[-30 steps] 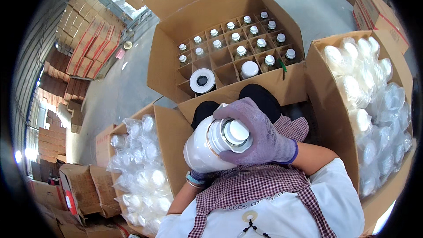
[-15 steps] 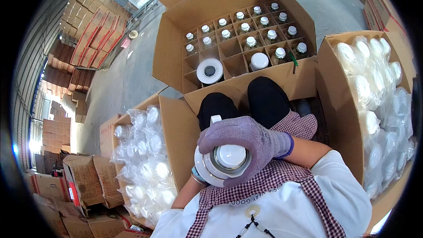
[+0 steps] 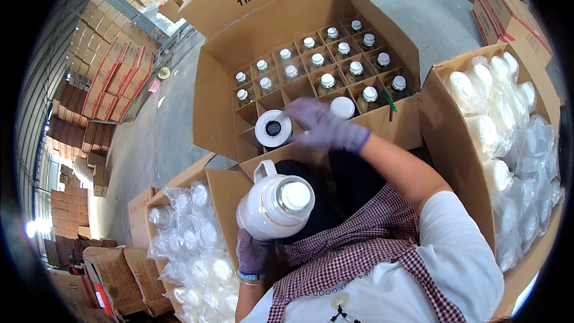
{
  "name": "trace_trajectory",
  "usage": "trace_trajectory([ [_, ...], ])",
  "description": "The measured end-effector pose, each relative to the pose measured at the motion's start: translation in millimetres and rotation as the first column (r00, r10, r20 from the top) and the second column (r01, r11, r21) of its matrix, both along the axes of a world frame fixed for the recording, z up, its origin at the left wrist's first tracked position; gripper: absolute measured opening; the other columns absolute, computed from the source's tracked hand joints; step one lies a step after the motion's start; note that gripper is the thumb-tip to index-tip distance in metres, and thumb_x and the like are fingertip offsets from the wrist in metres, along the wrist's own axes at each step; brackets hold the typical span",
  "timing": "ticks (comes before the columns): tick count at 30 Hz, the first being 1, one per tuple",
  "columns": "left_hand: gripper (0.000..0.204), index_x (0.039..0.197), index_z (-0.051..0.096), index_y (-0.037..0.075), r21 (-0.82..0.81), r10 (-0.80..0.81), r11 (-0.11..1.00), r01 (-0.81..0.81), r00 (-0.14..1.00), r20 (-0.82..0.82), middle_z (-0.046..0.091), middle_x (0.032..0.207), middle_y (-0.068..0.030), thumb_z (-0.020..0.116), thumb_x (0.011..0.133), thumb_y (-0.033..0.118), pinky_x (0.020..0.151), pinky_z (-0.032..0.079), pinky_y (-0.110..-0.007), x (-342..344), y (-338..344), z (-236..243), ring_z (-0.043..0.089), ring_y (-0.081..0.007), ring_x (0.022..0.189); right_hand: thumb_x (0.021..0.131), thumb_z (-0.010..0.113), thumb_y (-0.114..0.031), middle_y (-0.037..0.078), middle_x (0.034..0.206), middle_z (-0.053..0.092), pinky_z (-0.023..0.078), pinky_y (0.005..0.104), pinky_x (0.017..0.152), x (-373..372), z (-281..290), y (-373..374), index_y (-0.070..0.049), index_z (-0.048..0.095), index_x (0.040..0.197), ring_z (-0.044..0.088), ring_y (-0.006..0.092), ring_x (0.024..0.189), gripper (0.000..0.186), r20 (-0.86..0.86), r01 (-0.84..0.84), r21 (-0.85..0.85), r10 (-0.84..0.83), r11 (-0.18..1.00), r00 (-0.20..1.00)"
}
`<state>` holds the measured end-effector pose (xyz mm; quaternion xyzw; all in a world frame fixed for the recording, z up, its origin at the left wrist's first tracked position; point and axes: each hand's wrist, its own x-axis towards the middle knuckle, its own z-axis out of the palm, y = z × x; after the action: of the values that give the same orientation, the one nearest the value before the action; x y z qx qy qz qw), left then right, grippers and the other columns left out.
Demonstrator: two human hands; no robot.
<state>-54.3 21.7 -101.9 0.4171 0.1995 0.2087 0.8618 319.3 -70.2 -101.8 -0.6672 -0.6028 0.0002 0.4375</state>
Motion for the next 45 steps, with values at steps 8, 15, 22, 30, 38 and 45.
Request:
trace_trajectory([
  [8, 0.061, 0.147, 0.039, -0.001, 0.066, 0.259, 0.964, -0.256, 0.965, -0.041, 0.046, 0.149, -0.0171, 0.049, 0.104, 0.041, 0.115, 0.036, -0.047, -1.5, 20.8, -1.5, 0.047, -0.0315, 0.135, 0.079, 0.07, -0.036, 0.02, 0.123, 0.059, 0.046, 0.0456, 0.099, 56.4, -14.8, -19.1, -0.006, 0.056, 0.129, 0.057, 0.0343, 0.118, 0.06, 0.303, 0.565, -0.563, -0.485, 0.604, 0.82],
  [15, 0.062, 0.148, 0.037, 0.001, 0.194, 0.216, 0.957, -0.215, 0.976, 0.016, 0.049, 0.145, -0.0167, 0.06, 0.099, 0.031, 0.113, 0.039, -0.044, 7.3, 29.0, 16.3, 0.049, -0.0297, 0.133, 0.073, 0.079, -0.024, 0.018, 0.135, 0.054, 0.043, 0.0463, 0.106, -47.9, 76.2, -69.0, -0.008, 0.052, 0.135, 0.05, 0.036, 0.13, 0.069, 0.254, -0.377, 0.17, 0.329, 0.911, 0.91],
  [22, 0.051, 0.11, 0.068, -0.002, 0.753, 0.291, 0.635, -0.172, 0.956, -0.027, 0.068, 0.12, -0.0164, 0.085, 0.078, 0.033, 0.09, 0.049, -0.03, 16.8, 6.6, 66.7, 0.065, -0.0235, 0.109, 0.098, 0.039, -0.055, 0.021, 0.092, 0.068, 0.055, 0.0355, 0.061, -72.7, 8.8, -88.0, -0.006, 0.061, 0.121, 0.068, 0.0271, 0.073, 0.058, -0.874, -0.272, -0.104, 0.042, 0.957, 0.484],
  [30, 0.048, 0.107, 0.068, -0.003, 0.955, 0.26, 0.295, 0.019, 0.961, -0.1, 0.07, 0.105, -0.0083, 0.077, 0.085, 0.038, 0.083, 0.051, -0.035, 11.8, 32.8, 140.2, 0.065, -0.0179, 0.094, 0.079, 0.014, -0.094, 0.028, 0.1, 0.069, 0.057, 0.0244, 0.05, -122.5, -15.3, -115.3, -0.009, 0.042, 0.146, 0.069, 0.0247, 0.06, 0.112, -0.913, -0.578, 0.399, 0.251, 0.712, -0.32],
  [38, 0.036, 0.111, 0.069, -0.002, 0.63, 0.329, 0.723, -0.284, 0.943, 0.047, 0.071, 0.103, -0.0056, 0.066, 0.097, 0.03, 0.085, 0.048, -0.027, 25.5, 33.7, 80.8, 0.062, -0.0111, 0.094, 0.075, 0.084, -0.03, 0.015, 0.103, 0.064, 0.057, 0.0329, 0.075, -114.4, 51.0, -144.3, -0.006, 0.049, 0.132, 0.069, 0.024, 0.086, 0.071, -0.223, 0.011, 0.189, 0.032, 0.982, 0.974],
  [45, 0.03, 0.107, 0.069, -0.005, 0.874, 0.439, 0.444, -0.197, 0.898, -0.02, 0.072, 0.094, -0.0056, 0.075, 0.089, 0.018, 0.07, 0.05, -0.028, 52.5, 18.7, 96.2, 0.061, -0.0112, 0.081, 0.092, 0.061, -0.034, 0.017, 0.105, 0.063, 0.055, 0.0369, 0.08, -102.5, -27.1, -125.8, 0.0, 0.051, 0.132, 0.066, 0.025, 0.089, 0.053, -0.415, 0.339, 0.011, -0.305, 0.941, 0.857],
])
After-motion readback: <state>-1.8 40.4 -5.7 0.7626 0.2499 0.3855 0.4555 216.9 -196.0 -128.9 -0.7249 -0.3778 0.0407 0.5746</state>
